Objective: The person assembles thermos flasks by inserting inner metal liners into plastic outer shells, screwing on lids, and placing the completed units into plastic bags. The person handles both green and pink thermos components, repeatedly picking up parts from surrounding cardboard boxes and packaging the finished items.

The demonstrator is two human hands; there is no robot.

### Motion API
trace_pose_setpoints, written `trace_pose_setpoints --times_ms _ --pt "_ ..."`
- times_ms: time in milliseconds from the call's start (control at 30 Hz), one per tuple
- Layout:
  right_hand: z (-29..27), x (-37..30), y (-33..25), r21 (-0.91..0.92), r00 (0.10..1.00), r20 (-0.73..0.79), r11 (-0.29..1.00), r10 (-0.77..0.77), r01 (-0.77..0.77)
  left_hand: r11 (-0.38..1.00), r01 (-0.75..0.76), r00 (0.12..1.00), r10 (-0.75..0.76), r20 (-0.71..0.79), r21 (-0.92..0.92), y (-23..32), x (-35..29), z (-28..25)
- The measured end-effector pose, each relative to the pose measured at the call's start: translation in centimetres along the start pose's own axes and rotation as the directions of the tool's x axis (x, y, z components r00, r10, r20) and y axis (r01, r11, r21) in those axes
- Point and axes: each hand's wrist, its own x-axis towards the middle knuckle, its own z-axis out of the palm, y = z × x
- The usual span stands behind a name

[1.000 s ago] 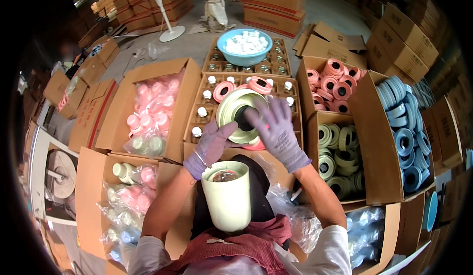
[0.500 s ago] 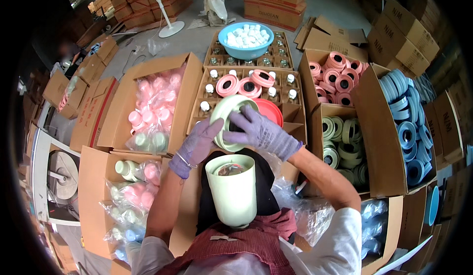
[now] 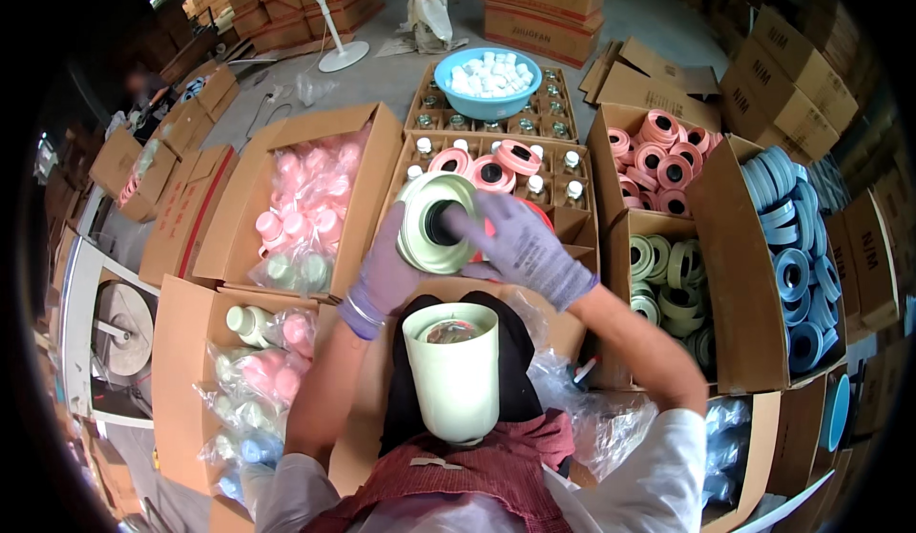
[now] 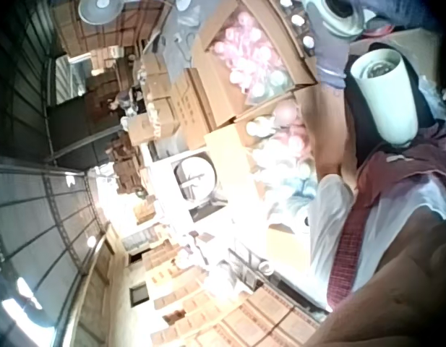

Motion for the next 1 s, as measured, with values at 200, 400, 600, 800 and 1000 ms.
trace_pose_setpoints --times_ms 200,400,600,800,1000 --pt "0.5 0.7 0.7 -0.171 0.832 0.155 0.815 -0.533 0.554 0.872 -0.169 0.933 -0.008 0.360 0.459 0.2 -0.5 -0.9" --pt "3.6 3.6 -1.5 0.708 0.803 0.112 0.520 0.585 -0.478 0.983 0.127 0.973 -0.150 -0.174 -0.134 -0.7 1.5 1.2" --pt "8.3 -3.2 1.5 0.949 0.961 0.209 0.199 0.179 -0.244 -0.005 -0.680 0.690 0.333 0.643 0.733 1.6 2.0 1.1" --pt "3.7 0.6 -0.2 0.705 0.878 0.277 0.539 0.390 -0.462 0.940 -0.209 0.962 0.247 -0.116 0.268 -0.4 -0.4 0.8" --pt "2.2 2.0 -1.8 0.032 0.986 0.159 0.997 0.059 -0.064 0.978 -0.038 0.991 0.011 0.134 0.205 -1.1 -1.2 -2.4"
